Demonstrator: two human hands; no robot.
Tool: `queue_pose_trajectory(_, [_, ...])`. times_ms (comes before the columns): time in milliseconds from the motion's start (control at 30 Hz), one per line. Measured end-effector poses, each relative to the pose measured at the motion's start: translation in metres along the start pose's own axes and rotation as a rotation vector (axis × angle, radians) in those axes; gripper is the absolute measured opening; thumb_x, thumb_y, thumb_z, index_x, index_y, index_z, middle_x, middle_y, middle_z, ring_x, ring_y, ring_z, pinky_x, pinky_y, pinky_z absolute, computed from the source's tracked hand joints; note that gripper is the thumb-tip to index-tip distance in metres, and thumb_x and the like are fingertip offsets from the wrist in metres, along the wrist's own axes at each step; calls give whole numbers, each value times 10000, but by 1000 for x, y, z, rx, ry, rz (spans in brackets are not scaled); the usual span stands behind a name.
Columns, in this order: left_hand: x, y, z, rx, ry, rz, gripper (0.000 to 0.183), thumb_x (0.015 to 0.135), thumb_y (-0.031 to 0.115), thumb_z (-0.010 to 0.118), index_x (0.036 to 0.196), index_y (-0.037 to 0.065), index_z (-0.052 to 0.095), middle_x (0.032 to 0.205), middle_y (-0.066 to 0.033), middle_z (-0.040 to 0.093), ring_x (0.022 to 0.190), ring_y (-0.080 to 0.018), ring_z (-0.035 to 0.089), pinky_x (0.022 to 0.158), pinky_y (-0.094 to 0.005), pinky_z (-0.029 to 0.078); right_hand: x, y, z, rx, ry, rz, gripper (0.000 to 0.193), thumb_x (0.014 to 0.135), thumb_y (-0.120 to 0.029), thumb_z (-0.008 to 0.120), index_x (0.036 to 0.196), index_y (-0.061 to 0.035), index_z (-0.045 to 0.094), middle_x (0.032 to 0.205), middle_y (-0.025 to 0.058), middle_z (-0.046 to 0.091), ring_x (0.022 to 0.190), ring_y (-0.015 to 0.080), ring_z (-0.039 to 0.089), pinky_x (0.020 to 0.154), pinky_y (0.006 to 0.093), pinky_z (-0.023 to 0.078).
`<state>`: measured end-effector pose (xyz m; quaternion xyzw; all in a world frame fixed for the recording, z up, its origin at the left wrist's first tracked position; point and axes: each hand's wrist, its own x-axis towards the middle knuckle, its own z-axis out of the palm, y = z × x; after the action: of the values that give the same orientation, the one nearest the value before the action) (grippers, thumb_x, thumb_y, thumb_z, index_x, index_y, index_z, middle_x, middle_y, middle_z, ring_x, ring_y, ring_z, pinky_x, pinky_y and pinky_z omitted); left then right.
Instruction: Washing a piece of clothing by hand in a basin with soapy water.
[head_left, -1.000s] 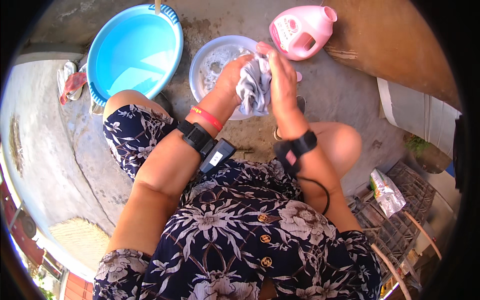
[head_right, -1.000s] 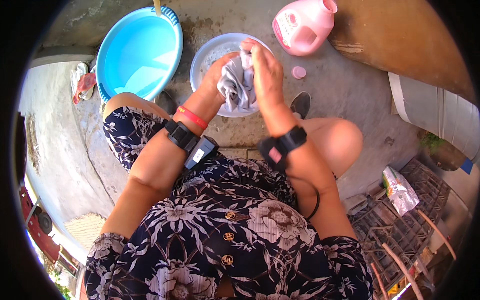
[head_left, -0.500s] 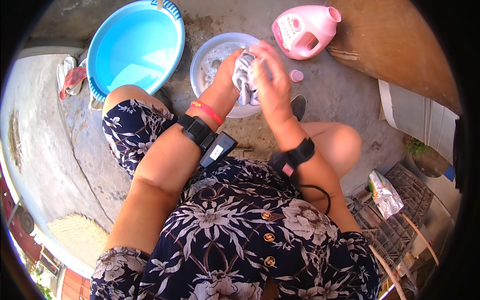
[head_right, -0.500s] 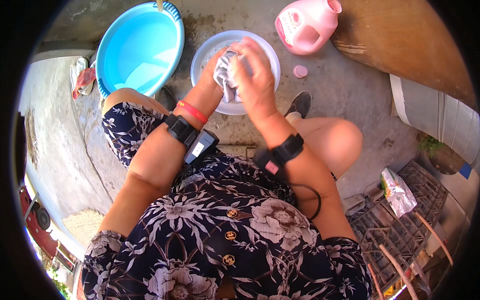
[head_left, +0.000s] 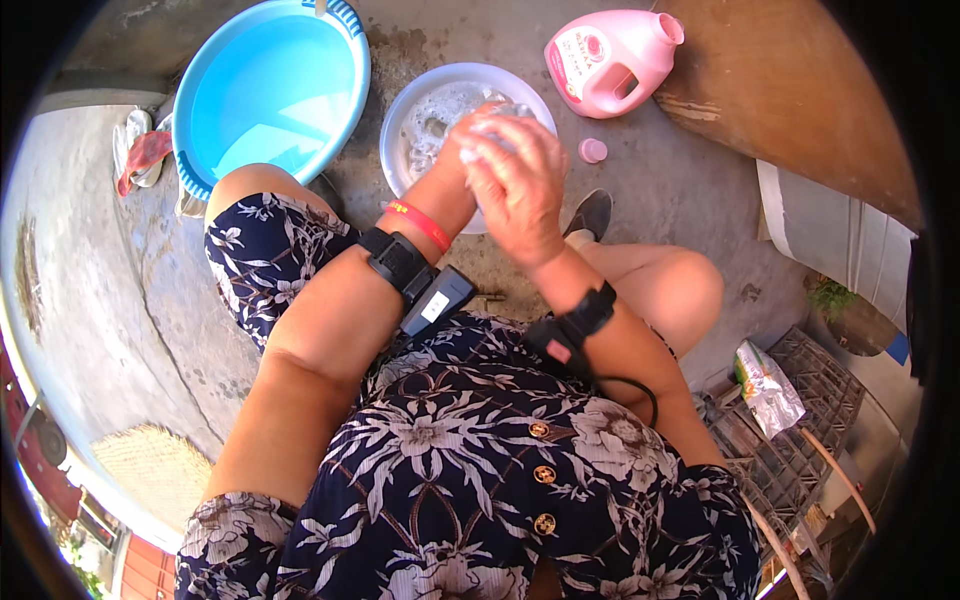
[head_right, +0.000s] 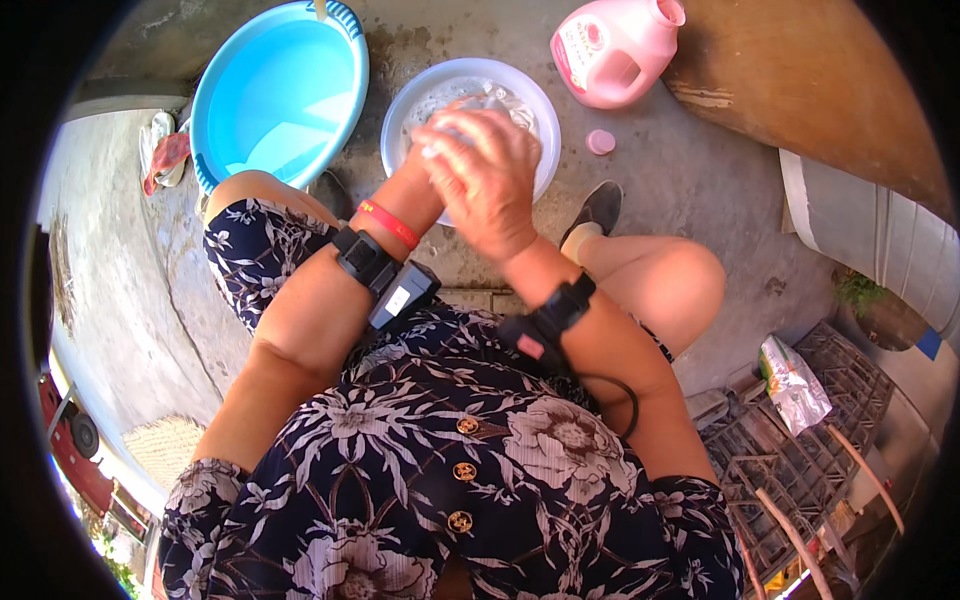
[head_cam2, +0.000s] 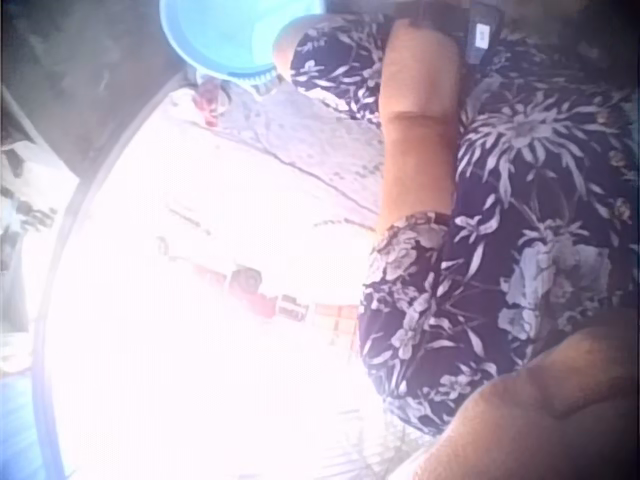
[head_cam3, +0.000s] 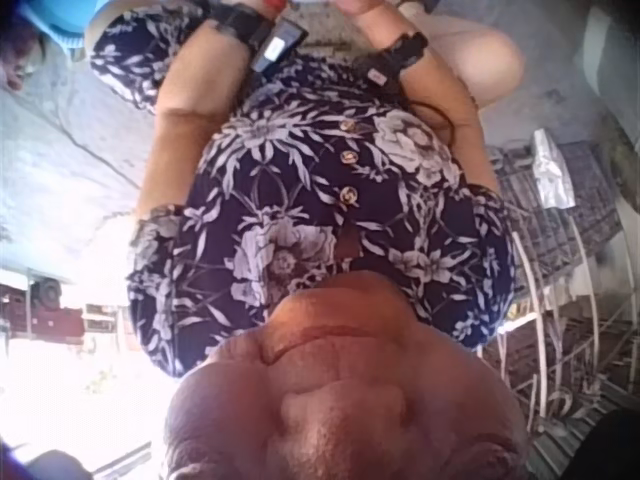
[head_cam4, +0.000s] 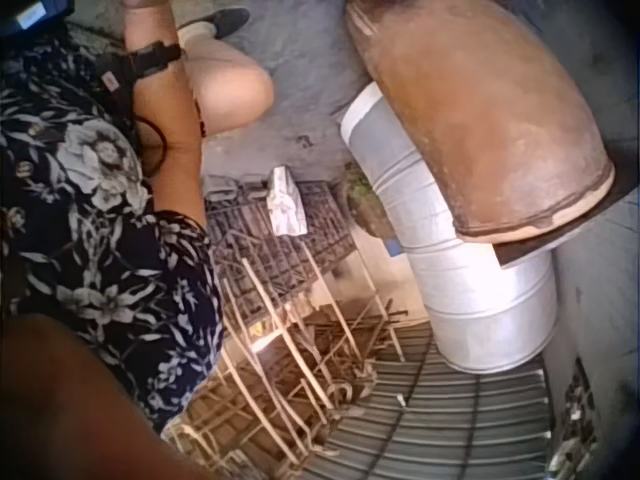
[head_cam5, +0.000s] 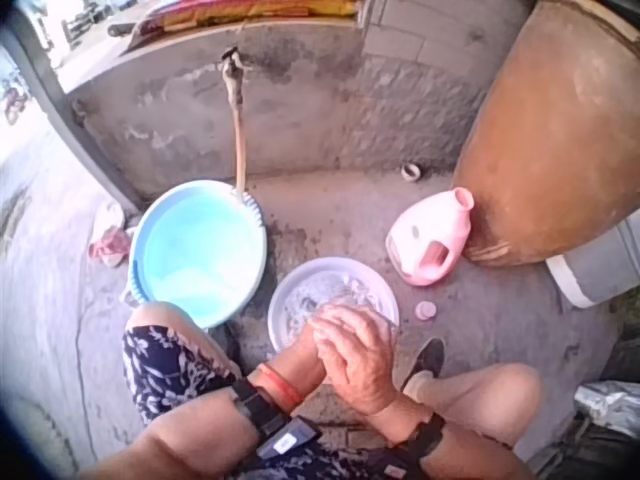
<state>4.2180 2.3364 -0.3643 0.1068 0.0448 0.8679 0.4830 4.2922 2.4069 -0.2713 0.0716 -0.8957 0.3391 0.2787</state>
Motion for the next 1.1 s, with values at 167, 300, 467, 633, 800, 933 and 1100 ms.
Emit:
queue_pose_trajectory(167, [5, -17, 14, -150, 268, -120, 236, 935, 208, 414, 1042, 45, 546, 969, -103, 618, 820, -229, 625, 729, -351, 533, 2, 59, -1, 643, 84, 802, 255, 883, -246, 567, 1031, -51, 635, 1073, 47, 589, 990, 180, 517, 862, 322, 399])
queue_pose_trajectory(300, [3, -5, 27, -236, 406, -173, 239, 922, 149, 417, 1064, 14, 555, 964, -136, 613, 844, -249, 629, 743, -377, 541, 6, 54, -9, 657, 65, 942, 393, 928, -309, 518, 1181, -9, 542, 1038, 39, 572, 1011, 125, 495, 888, 281, 401])
queue_pose_trajectory(467, [3, 5, 9, -288, 269, -105, 268, 907, 185, 421, 1065, 14, 552, 999, -134, 609, 890, -293, 617, 786, -447, 526, 5, 50, -18, 1016, 127, 1065, 439, 901, -248, 574, 1259, -19, 463, 1126, 79, 554, 1017, 146, 529, 893, 291, 425])
queue_pose_trajectory(633, [9, 8, 31, -54, 705, -30, 365, 939, 383, 422, 1144, 99, 523, 1056, -129, 600, 951, -292, 599, 853, -463, 499, 1, 70, -32, 1084, 112, 1085, 342, 897, -154, 576, 1201, -18, 498, 1083, 90, 572, 962, 157, 560, 855, 300, 457])
queue_pose_trajectory(800, [10, 11, 53, 16, 551, 35, 492, 899, 489, 468, 1233, 128, 450, 1140, -120, 553, 1026, -287, 561, 912, -480, 455, 3, 84, -27, 874, 205, 961, 386, 906, -140, 554, 1237, 31, 454, 1099, 106, 584, 993, 164, 571, 867, 303, 468])
queue_pose_trajectory(933, [11, 9, 31, 260, 570, 104, 447, 912, 404, 490, 1258, 130, 419, 1158, -114, 535, 1044, -280, 549, 927, -491, 443, 10, 54, -22, 731, 129, 837, 473, 850, -201, 637, 1220, 42, 470, 1115, 114, 566, 996, 158, 546, 863, 290, 446])
queue_pose_trajectory(1100, [7, -3, 26, -16, 568, 159, 274, 867, 221, 527, 1068, 35, 512, 935, -94, 581, 822, -196, 593, 682, -331, 512, 3, 17, 3, -69, -29, 159, 342, 755, -225, 671, 1056, -74, 613, 1013, 111, 602, 1010, 259, 542, 880, 346, 400])
